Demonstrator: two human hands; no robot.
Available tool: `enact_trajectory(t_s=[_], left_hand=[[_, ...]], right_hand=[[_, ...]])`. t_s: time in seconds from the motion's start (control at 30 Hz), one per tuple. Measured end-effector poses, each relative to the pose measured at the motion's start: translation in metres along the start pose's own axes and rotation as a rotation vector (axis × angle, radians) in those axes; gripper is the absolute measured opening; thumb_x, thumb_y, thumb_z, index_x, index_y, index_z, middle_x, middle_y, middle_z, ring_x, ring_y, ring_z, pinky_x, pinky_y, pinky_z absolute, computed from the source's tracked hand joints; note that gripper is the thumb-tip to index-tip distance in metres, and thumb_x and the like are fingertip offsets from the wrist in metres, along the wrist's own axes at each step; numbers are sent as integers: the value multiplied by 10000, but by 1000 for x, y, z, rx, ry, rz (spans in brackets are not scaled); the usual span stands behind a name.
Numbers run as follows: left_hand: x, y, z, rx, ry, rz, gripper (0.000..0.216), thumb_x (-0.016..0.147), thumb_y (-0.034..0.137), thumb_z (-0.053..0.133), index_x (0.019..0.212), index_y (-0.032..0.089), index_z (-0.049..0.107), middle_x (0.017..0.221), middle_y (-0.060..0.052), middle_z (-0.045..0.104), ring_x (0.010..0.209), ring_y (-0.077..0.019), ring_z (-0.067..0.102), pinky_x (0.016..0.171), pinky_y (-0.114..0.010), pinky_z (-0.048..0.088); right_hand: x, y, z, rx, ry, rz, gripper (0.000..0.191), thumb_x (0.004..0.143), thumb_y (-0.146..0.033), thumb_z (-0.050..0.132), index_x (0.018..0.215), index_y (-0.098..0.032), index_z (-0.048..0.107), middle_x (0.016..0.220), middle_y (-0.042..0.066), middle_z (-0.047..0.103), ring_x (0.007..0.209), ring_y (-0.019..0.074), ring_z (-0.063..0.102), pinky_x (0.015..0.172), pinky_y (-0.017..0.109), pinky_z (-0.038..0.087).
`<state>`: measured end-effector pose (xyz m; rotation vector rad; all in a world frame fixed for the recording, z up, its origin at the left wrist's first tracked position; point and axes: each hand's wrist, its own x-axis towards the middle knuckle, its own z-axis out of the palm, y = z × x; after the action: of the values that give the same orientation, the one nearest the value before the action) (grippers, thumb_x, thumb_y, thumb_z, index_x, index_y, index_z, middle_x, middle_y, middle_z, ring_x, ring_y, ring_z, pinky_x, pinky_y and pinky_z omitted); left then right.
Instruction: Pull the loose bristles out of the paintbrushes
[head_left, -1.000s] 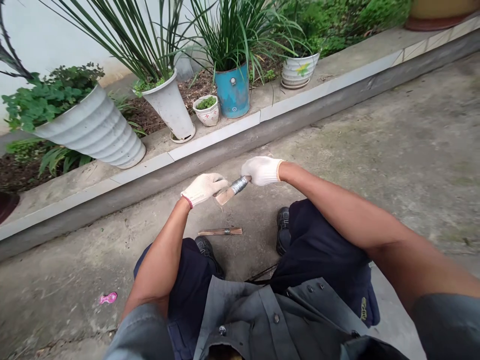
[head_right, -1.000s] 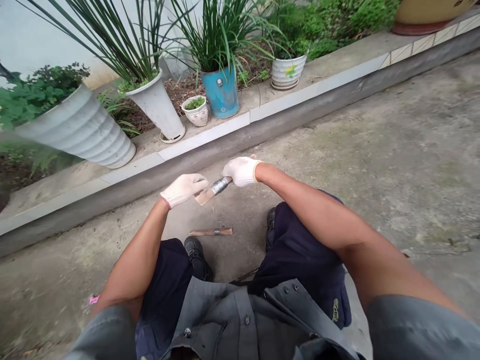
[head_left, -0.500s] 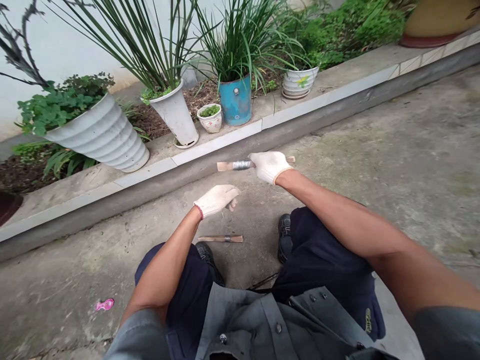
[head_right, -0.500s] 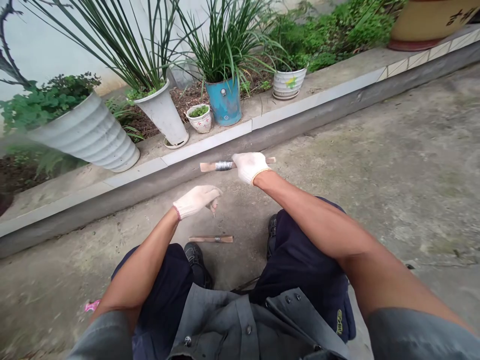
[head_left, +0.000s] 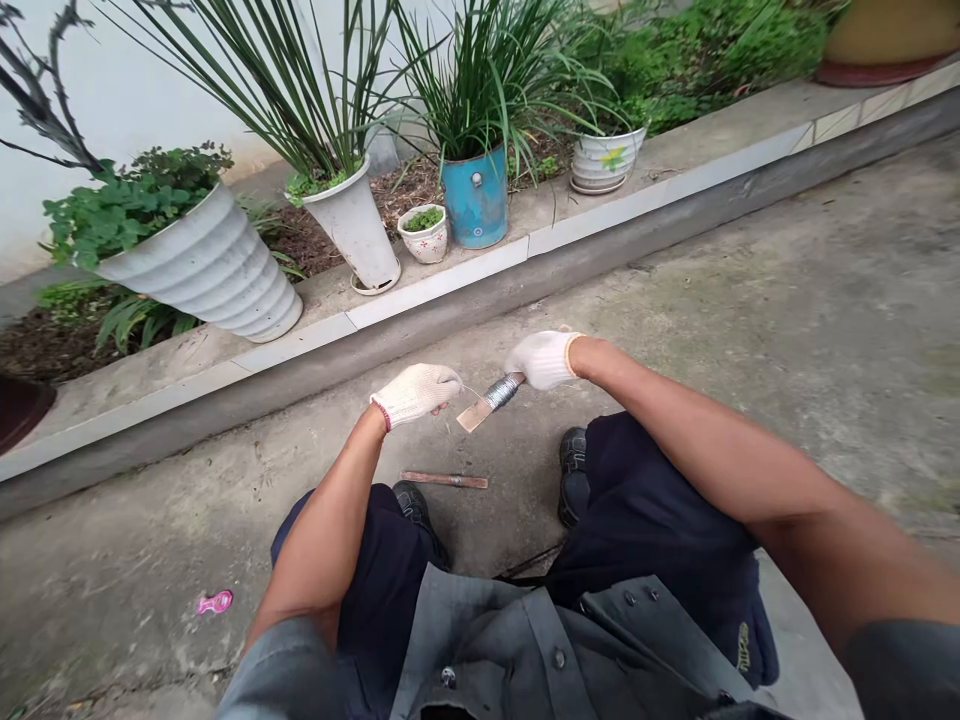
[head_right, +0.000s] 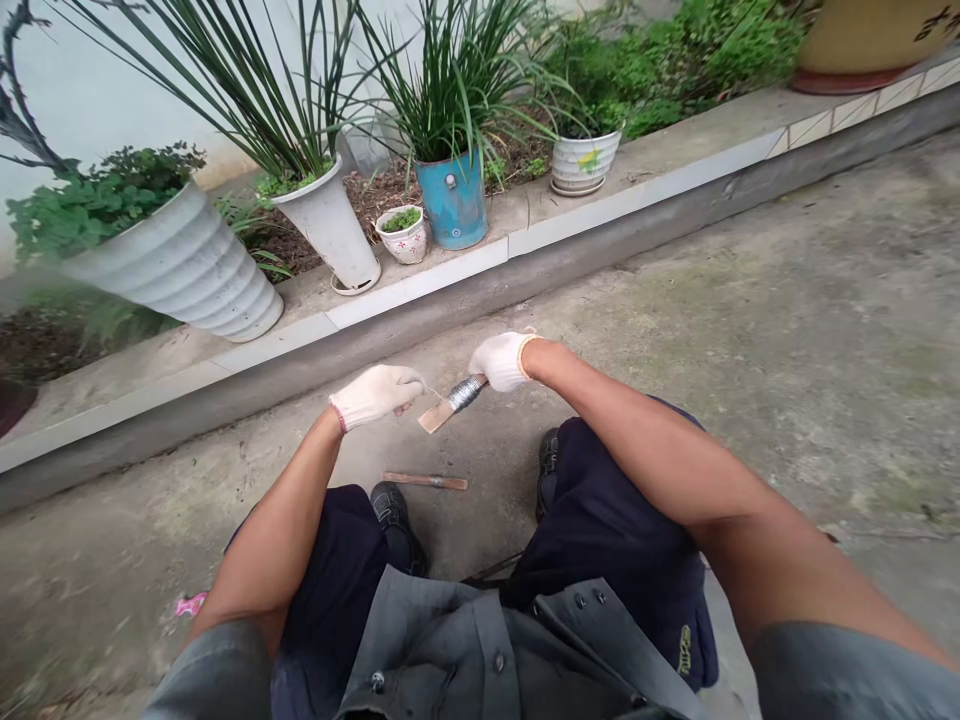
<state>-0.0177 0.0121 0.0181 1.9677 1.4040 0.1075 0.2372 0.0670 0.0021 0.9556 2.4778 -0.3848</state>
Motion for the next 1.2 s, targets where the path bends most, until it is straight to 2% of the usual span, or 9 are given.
enact_trajectory(t_s=[0.13,0.3,0.4,0.57,0.63,0.73,0.9,1.07,1.2], left_hand=[[3,-3,1,-44,13,120,311,937,411,533,796,184,691,754,2,699,700,-149,626,657,-244,465],[11,0,18,-461,-2,128,330,967,450,581,961,132,667,816,-65,712,711,-160,674,712,-282,553],[16,5,32,-608,-3,117,294,995,393,546,1021,122,657,846,-75,716,722,-152,696,743,-298,583],[18,12,41,-657,-35,52,235,1007,304,509,1048,122,653,808,-58,708,692,-138,690,716,-279,582],[17,14,40,-609,-68,17,244,1006,310,504,1063,128,655,783,-45,697,653,-134,676,660,-260,566],[14,17,35,-454,-88,-21,257,995,316,497,1065,142,672,729,-11,665,578,-119,640,585,-231,525],[11,22,27,-231,8,-40,278,968,352,498,982,175,712,663,18,629,535,-117,591,554,-223,468],[13,13,16,4,123,16,346,960,397,472,791,191,691,620,12,618,559,-141,564,558,-253,398],[15,-3,9,9,143,2,354,951,437,496,816,189,710,616,12,626,567,-147,559,575,-262,400]], right_hand=[[-11,1,-3,164,93,-85,184,779,-246,607,889,-188,743,765,24,691,648,143,533,624,286,329],[-7,6,-8,307,309,-2,304,832,-457,617,916,-182,716,773,1,682,679,135,531,626,263,326],[-1,6,-15,362,422,133,368,861,-505,596,974,-174,711,808,30,709,712,156,581,633,260,348],[5,9,-22,352,579,450,428,938,-519,527,1121,-188,726,972,126,757,841,241,680,688,297,405],[5,11,-20,271,569,512,356,943,-403,541,1147,-186,736,1021,158,764,909,271,700,727,319,423],[4,11,-15,99,516,514,322,919,-214,521,1114,-138,765,1052,213,762,982,309,709,783,365,443],[14,2,-6,-87,357,442,347,886,-126,505,1067,-71,797,1004,259,755,1030,346,693,878,447,440],[25,-2,2,-116,248,208,280,863,-141,571,1010,-95,805,966,227,754,988,331,683,871,428,417],[16,0,4,-23,103,45,297,779,-171,641,1032,-196,795,918,126,760,841,252,679,738,337,405]])
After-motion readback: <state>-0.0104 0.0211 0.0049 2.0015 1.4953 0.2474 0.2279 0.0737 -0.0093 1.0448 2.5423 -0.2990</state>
